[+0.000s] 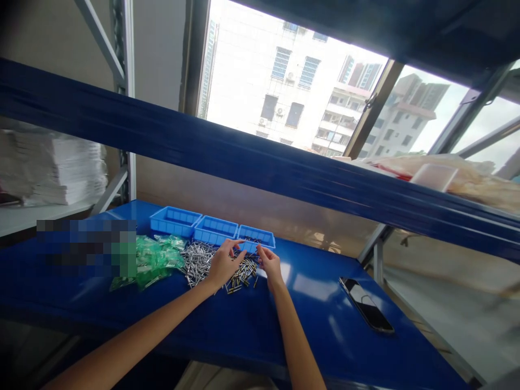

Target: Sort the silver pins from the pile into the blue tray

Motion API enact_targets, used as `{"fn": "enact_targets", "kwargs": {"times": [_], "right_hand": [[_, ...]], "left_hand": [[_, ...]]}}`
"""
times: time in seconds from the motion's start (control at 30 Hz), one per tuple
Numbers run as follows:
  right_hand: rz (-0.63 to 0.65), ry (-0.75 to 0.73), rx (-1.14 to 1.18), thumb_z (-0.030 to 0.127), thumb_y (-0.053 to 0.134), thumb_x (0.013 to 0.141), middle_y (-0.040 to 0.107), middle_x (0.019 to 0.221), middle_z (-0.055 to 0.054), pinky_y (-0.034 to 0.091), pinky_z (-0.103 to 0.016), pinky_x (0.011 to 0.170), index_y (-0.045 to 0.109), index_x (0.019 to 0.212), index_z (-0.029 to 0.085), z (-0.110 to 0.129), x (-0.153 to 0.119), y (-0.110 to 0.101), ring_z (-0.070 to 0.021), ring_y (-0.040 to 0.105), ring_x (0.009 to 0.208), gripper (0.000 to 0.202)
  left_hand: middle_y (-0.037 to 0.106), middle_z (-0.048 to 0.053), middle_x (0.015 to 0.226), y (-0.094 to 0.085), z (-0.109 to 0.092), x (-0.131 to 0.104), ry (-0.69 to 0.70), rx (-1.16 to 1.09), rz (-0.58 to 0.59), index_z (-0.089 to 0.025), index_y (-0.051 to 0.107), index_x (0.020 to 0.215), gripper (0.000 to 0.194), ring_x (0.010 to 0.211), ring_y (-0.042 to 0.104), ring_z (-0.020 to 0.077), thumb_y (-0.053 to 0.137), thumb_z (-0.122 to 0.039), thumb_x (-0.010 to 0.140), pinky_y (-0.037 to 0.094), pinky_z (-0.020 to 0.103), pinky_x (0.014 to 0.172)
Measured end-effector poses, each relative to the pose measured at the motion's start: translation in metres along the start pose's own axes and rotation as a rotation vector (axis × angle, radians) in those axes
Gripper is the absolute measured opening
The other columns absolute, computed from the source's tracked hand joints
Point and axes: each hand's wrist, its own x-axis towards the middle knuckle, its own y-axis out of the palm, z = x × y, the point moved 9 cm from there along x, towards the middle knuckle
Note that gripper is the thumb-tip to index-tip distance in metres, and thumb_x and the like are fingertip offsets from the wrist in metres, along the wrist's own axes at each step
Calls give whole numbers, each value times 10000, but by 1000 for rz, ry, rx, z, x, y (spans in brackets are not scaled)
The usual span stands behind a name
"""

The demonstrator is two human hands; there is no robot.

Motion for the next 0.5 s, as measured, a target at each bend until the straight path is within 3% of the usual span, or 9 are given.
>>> {"fn": "enact_targets", "kwargs": {"times": [0.13,0.5], "right_hand": [[5,-5,-28,509,689,546,551,644,-5,237,-187,390,649,719,147,2,-1,1,-61,395,469,402],[69,-37,-184,525,666,570,625,687,-45,319,-202,423,682,728,153,7,-7,6,-94,470,514,404]], "left_hand": [[541,21,847,-8,6,3,-63,-7,-70,-196,647,791,211,551,451,88,491,-337,784,421,244,568],[512,27,833,-12,17,6,-173,-57,-107,-167,615,656,202,521,439,77,562,-350,723,437,255,600]]}}
